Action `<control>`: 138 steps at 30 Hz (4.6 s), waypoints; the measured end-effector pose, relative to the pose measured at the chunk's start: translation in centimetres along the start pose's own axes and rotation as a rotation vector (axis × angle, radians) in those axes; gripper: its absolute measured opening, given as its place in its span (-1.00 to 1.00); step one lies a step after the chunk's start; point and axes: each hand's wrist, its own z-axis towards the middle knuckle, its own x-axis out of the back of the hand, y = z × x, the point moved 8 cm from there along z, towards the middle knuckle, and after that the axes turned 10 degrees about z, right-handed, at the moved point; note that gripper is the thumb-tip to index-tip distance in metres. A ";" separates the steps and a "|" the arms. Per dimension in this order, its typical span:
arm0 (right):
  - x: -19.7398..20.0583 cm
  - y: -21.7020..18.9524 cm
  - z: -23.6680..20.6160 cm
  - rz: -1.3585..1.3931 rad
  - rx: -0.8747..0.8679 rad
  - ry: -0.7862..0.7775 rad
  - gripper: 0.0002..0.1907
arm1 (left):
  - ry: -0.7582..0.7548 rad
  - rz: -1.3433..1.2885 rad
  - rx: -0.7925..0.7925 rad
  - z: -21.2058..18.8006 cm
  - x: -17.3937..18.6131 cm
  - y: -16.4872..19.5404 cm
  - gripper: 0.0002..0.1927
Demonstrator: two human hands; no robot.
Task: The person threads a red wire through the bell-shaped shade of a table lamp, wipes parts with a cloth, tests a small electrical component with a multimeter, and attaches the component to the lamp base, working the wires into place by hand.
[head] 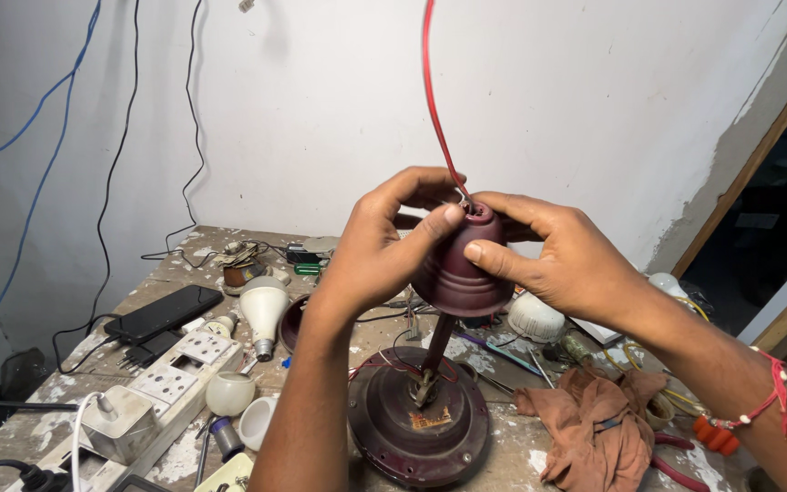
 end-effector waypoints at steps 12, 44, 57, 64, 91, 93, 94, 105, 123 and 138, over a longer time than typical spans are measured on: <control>-1.6 0.2 -1.1 0.166 -0.048 0.032 -0.18 | 0.143 -0.050 0.025 0.4 -0.2 -0.3 -0.79; -2.1 1.8 -1.4 0.311 0.064 0.058 -0.11 | -0.073 -0.063 -0.093 0.1 -0.2 0.5 -0.70; 0.3 2.3 -1.2 0.281 -0.056 0.111 -0.12 | -0.075 -0.048 -0.070 0.2 -1.3 0.9 -0.66; 1.7 1.4 -1.1 0.147 -0.027 0.106 -0.10 | -0.046 -0.061 -0.126 0.1 -1.3 1.6 -0.62; -1.7 3.4 -3.4 0.239 0.161 0.294 -0.06 | -0.132 -0.040 -0.112 0.4 -1.8 1.2 -0.53; -1.5 2.9 -3.5 0.199 0.188 0.300 -0.07 | -0.129 -0.053 -0.103 0.3 -1.9 1.0 -0.52; -1.4 3.0 -3.4 0.194 0.155 0.294 -0.08 | -0.130 -0.064 -0.079 0.4 -1.9 0.7 -0.53; -0.5 3.1 -2.7 0.210 -0.053 0.217 -0.11 | -0.163 -0.060 0.061 0.8 -2.5 -0.7 -0.52; -2.7 4.5 -3.7 0.461 0.032 0.323 -0.09 | -0.253 -0.121 0.081 0.3 -2.4 -0.9 -0.53; 1.8 2.9 -0.2 0.397 0.043 0.235 -0.59 | -0.174 -0.083 0.060 0.3 -2.8 -1.5 -0.54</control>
